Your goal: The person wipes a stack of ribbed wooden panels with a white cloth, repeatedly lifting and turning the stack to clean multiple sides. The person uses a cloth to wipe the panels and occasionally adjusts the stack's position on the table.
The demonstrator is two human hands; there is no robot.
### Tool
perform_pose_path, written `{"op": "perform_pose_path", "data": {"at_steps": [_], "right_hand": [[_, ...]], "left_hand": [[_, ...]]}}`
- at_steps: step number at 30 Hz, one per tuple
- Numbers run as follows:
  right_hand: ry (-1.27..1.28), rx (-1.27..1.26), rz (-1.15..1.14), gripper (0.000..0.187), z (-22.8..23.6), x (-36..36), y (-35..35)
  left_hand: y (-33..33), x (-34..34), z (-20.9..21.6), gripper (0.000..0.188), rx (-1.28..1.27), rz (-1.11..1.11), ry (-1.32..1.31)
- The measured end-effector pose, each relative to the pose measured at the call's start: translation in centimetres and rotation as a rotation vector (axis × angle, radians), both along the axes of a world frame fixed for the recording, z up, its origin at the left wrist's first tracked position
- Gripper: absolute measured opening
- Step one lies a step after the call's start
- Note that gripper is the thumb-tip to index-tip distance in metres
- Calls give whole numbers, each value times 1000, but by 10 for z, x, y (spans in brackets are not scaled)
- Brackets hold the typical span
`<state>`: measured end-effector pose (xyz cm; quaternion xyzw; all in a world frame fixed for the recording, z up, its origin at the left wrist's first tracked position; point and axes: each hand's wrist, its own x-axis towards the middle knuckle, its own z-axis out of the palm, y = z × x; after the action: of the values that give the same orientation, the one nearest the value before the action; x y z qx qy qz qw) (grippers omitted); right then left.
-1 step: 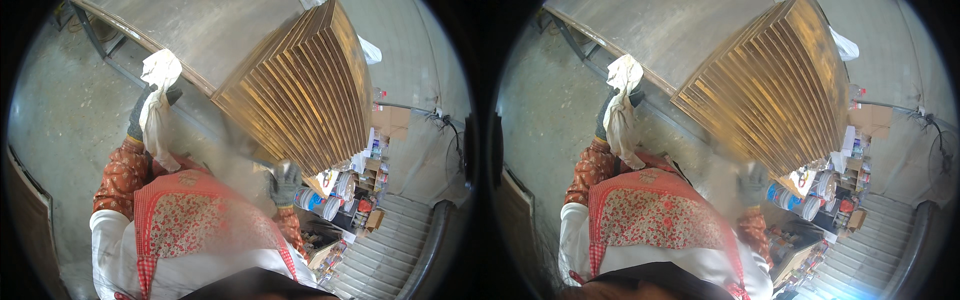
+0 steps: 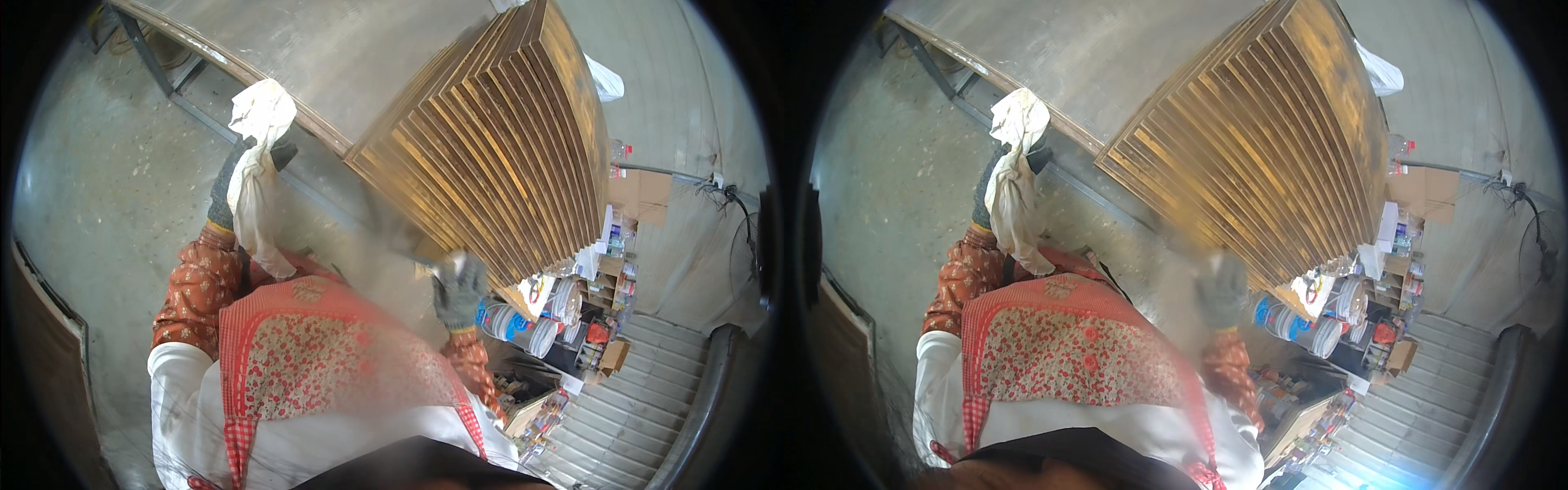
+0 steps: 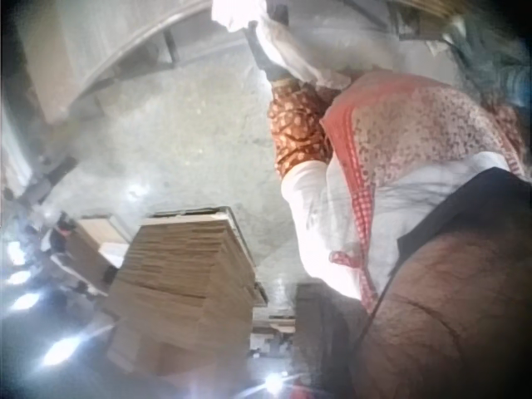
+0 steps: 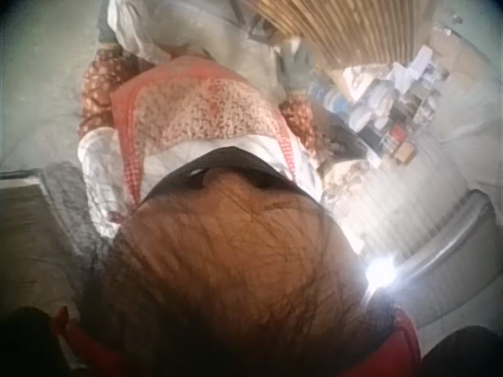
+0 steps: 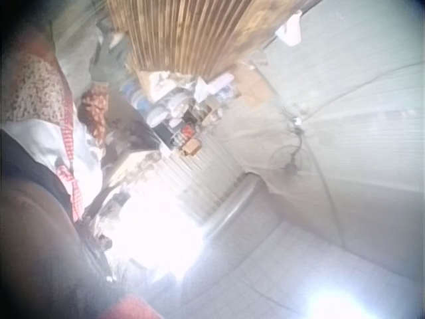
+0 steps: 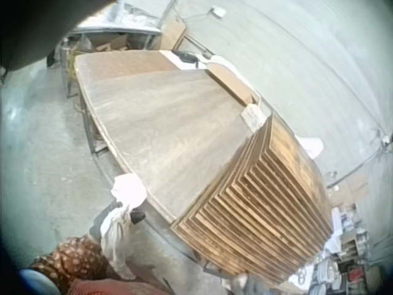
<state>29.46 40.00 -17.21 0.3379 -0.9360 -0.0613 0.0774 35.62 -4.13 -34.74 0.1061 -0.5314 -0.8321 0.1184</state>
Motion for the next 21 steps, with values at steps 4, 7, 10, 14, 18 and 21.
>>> {"op": "perform_pose_path", "data": {"at_steps": [4, 7, 10, 14, 18, 21], "right_hand": [[-109, -53, 370, 50, -16, -31, -107], [-73, -123, 500, 44, -30, -40, -187], [-110, -355, 454, 40, -29, -33, -224], [-162, -394, 371, 39, -25, -31, -205], [-107, 63, 164, 47, -33, -17, -86], [190, 82, -23, 48, -44, 19, 33]], "left_hand": [[7, 0, 16, 39, -15, 83, 15], [16, 2, 40, 35, -464, 113, -230], [16, 5, 39, 31, -689, 127, -344], [-4, 3, -18, 26, -920, 176, -147], [-13, 4, -69, 31, -1080, 97, -267], [-17, 11, -55, 33, -1193, -20, -310]]}}
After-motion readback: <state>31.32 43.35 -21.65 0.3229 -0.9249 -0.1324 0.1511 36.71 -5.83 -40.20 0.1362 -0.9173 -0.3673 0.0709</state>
